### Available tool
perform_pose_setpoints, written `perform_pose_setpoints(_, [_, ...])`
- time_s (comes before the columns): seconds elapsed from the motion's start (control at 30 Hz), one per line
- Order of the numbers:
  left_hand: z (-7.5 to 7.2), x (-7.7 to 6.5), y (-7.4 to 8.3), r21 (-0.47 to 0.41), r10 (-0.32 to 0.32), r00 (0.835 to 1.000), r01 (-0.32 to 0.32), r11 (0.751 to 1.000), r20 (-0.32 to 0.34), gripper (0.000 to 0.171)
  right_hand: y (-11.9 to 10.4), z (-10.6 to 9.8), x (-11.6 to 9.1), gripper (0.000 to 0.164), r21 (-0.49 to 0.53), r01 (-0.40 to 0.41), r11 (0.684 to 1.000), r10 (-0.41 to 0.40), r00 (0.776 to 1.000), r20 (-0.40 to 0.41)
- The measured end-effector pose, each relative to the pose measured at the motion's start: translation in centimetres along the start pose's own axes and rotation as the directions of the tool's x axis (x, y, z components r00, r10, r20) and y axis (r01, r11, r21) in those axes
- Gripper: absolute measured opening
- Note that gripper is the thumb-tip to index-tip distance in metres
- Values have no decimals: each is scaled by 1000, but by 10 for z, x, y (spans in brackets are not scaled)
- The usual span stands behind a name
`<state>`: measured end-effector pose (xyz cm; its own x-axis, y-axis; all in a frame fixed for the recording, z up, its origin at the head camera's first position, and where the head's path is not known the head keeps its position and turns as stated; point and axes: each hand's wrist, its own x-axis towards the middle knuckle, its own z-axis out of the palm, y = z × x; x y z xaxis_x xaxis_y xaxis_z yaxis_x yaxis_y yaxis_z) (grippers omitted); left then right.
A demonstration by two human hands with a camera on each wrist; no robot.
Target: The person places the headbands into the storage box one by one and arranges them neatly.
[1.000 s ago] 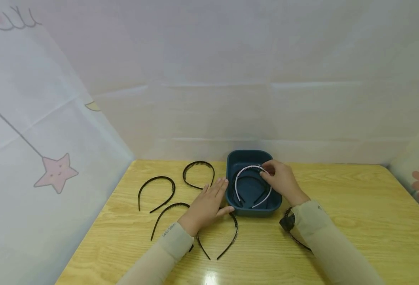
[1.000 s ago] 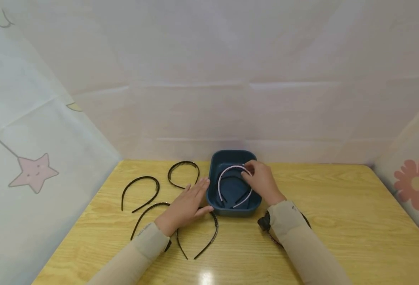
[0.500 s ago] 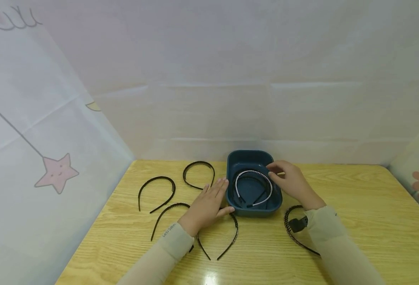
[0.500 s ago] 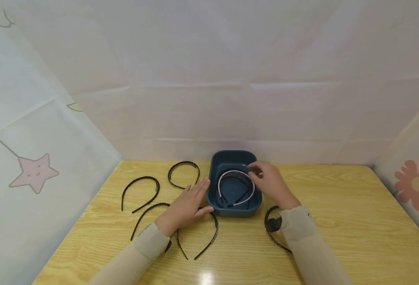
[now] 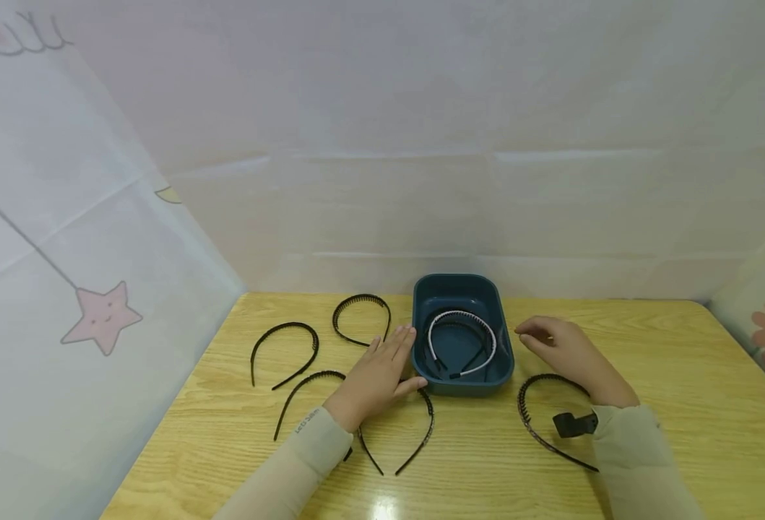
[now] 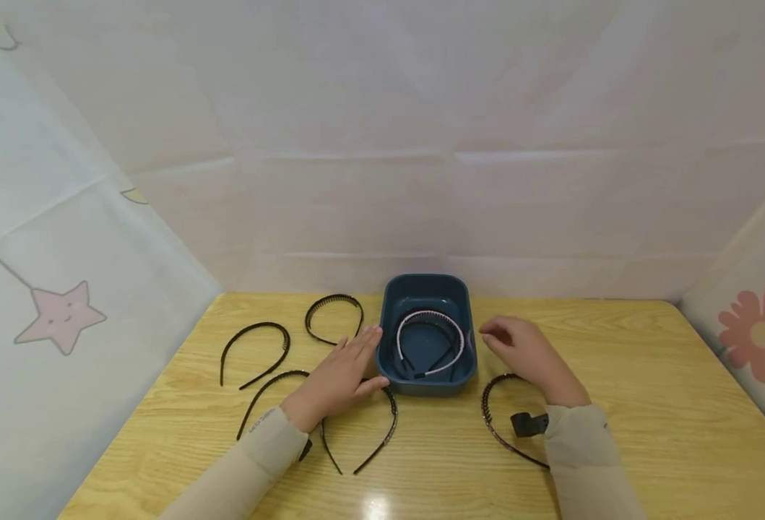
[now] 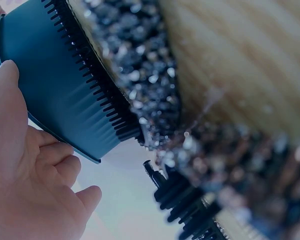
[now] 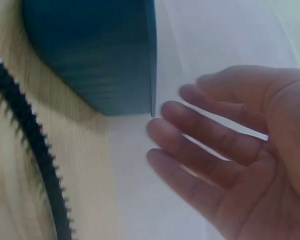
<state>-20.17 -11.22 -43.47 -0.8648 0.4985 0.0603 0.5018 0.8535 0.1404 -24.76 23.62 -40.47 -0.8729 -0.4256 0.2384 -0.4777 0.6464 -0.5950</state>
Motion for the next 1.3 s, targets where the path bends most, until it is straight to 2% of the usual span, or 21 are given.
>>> perform_pose_setpoints(0.1, [0,0,0,0,-4,1000,4,1000,4,88,6,-2,-6,20,-2,-21,1000,21,1000,20])
perform_pose_setpoints(0.37, [1,0,2,0,6,1000,-6,1000,-8,87,23,-7,-17,18,-90,-88,992,97,990,102])
perform_pose_setpoints(0.5, [0,1,2,5,11,1000,-11,1000,-11,87,32,-11,-22,18,-98,-128,987,143,975,168])
perform_pose_setpoints(0.73, [2,1,1,-2,9,1000,-9,1000,-14,87,43,-17,-29,26,-99,-190,977,208,953,220])
perform_pose_setpoints(0.9, [1,-1,0,-2,11,1000,-11,1000,-20,86,48,-23,-36,33,-52,-262,964,266,924,275])
perform_pose_setpoints(1.03, [1,-1,0,6,17,1000,-16,1000,-26,86,52,-26,-39,27,-9,-279,960,268,915,302])
perform_pose_setpoints(1.3, [5,1,-2,0,22,999,-22,1000,-30,87,52,-24,-39,8,25,-290,957,270,916,296])
